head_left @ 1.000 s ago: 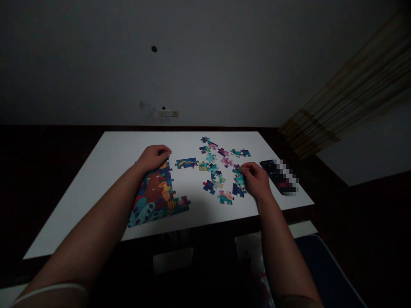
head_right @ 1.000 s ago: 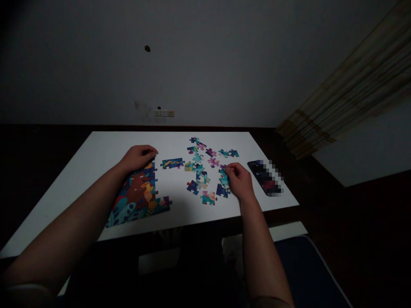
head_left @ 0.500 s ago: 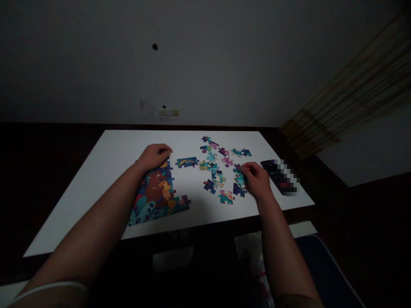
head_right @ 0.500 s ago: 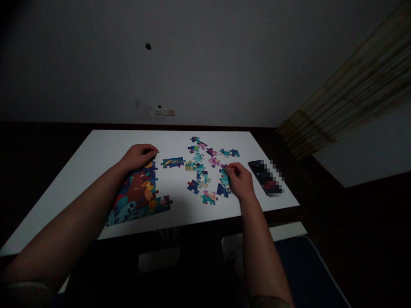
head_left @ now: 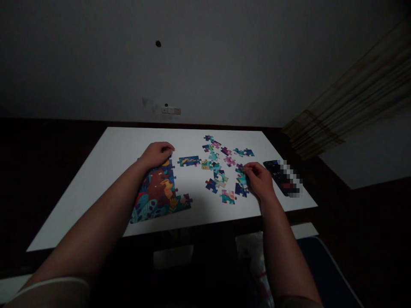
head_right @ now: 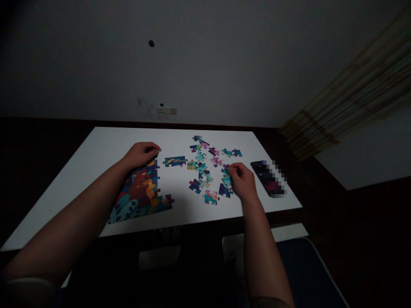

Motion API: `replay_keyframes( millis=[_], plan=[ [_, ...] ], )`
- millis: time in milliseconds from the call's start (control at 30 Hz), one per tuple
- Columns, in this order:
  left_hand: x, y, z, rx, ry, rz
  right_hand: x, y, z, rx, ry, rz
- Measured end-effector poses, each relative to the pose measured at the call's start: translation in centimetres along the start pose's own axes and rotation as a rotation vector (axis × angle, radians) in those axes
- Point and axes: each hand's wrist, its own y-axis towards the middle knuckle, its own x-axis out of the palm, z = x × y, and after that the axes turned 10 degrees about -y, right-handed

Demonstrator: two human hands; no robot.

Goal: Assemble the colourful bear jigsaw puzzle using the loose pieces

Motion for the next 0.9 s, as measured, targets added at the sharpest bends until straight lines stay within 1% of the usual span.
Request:
replay_keyframes(
  millis=[300, 900],
  plan=[
    [0.0, -0.1, 0.4, -0.005, -0.004, 0.004, -0.3, -0.2, -1.0, 0.026, -0.007, -0.004],
    [0.0, -0.1, 0.3, 0.006, 0.025, -0.006, -0.1, -0.1, 0.2, 0.008, -0.016, -0.02]
  ],
)
